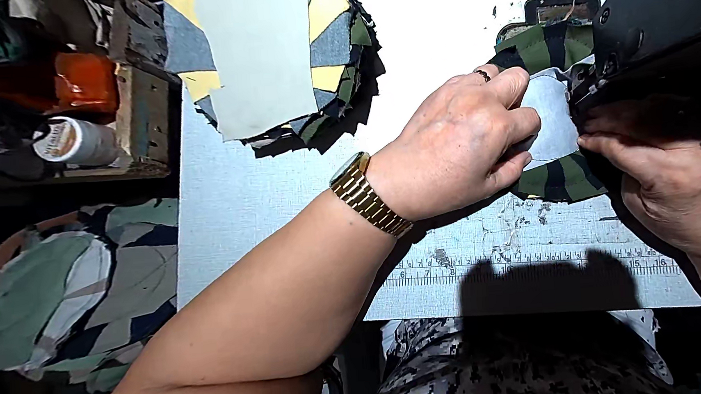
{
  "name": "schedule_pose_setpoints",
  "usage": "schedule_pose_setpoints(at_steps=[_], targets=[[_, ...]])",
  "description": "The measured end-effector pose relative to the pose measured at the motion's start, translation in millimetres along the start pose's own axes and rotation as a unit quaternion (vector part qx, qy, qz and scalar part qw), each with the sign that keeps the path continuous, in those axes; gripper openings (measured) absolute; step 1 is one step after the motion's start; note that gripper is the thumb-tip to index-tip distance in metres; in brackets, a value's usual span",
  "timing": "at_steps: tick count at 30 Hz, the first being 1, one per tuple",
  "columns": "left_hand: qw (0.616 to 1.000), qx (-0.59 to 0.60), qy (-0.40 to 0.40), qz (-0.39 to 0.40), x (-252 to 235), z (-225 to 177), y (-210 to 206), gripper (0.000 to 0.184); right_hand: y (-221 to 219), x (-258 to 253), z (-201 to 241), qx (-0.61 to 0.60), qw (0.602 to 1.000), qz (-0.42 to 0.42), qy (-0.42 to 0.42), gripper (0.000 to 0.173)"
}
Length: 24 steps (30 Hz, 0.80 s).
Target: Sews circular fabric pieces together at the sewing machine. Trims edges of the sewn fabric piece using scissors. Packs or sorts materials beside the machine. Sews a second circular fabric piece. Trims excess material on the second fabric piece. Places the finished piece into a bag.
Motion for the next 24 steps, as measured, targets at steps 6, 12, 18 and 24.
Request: schedule_pose_setpoints(at_steps=[6, 12, 18, 24], targets=[[1.0, -0.005, -0.007, 0.019, 0, -8, -1, 0.03, 4, -2, -3, 0.026, 0.999, -0.02, -0.009, 0.027], [0.999, -0.001, -0.03, 0.026, -1, -22, -6, 0.033, -2, -1, 15, -0.03, 0.998, -0.015, 0.049, 0.034], [0.999, 0.035, -0.022, -0.012, -1, 5, 2, 0.031, -9, 0, 16, -0.021, 0.998, 0.02, 0.053, 0.035], [0.999, 0.039, 0.007, 0.007, 0, 13, 1, 0.03, -4, 0, 15, -0.022, 0.998, 0.024, 0.045, 0.033]])
Point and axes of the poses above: each hand's wrist, its own x-axis away from the middle knuckle, its own y-axis out of the back of the hand, z = x × y, the point moved 4 cm from there along -x, towards the middle knuckle, and after that the axes turned 7 degrees about -z, right-handed, at the moved point
